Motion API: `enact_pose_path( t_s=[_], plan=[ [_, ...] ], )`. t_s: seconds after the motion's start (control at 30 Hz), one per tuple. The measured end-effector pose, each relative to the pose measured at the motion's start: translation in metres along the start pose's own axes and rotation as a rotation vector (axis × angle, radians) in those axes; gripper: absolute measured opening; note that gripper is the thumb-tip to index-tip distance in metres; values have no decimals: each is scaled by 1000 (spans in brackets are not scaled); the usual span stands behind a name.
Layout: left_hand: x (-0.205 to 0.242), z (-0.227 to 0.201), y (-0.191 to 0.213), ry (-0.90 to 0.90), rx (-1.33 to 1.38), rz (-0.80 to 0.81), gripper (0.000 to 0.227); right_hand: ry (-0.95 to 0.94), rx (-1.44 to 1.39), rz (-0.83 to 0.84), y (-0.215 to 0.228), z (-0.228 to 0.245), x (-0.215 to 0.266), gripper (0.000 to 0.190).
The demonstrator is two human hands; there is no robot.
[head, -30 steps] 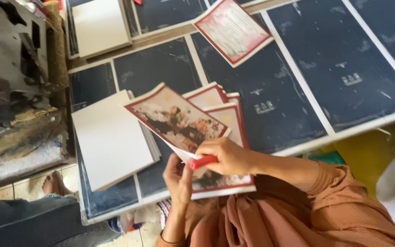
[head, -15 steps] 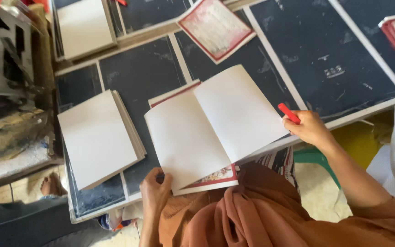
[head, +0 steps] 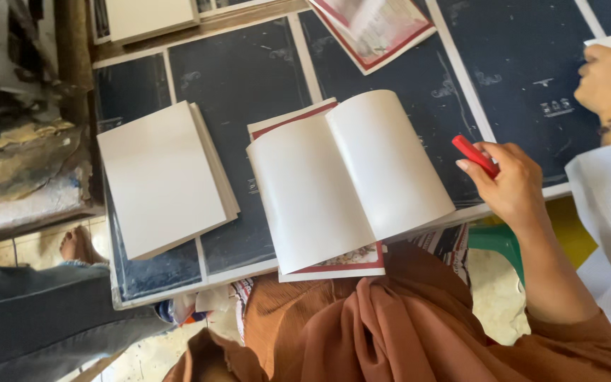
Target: The person inserts blank white paper sheets into the center of small book covers and stacks them on a table. They repeatedly pick up a cover, place a sheet inside, and set the assembled book down.
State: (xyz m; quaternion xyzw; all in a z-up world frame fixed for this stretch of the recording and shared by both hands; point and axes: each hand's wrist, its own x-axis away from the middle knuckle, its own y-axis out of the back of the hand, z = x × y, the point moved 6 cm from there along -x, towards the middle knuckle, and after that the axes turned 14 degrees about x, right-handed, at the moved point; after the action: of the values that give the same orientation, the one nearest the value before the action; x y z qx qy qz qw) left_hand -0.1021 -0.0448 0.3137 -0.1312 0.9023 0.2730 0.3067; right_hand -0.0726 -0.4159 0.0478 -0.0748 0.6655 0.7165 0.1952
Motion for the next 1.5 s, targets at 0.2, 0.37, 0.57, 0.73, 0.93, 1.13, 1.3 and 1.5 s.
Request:
enact_pose_path(
  t_s=[0.2,0.37,0.57,0.73,0.93,1.13,1.3,1.5],
  plan=[
    [3,89,-28,-211,-43,-55,52,16,-17,-142,30,-1,0,22],
    [17,320,-23,640,-469,230,105,-49,-254,-175,62,11,-1,12],
    [22,378,-2,849,-488,261,79,-66,-238,-144,64,35,3,17],
    [26,378,-3,281,-779,-16,59,-59,-317,-120,51,64,5,19],
    [34,254,-13,288,146,-152,11,53,-503,-41,36,114,9,24],
    [90,227,-85,300,901,-33,40,-23,-886,134,10,155,22,20],
    [94,224,-95,277,849,83,54,-74,-790,102,19,161,22,8],
    [119,251,-96,264,463,378,44,-45,-575,108,20,165,26,40]
  ],
)
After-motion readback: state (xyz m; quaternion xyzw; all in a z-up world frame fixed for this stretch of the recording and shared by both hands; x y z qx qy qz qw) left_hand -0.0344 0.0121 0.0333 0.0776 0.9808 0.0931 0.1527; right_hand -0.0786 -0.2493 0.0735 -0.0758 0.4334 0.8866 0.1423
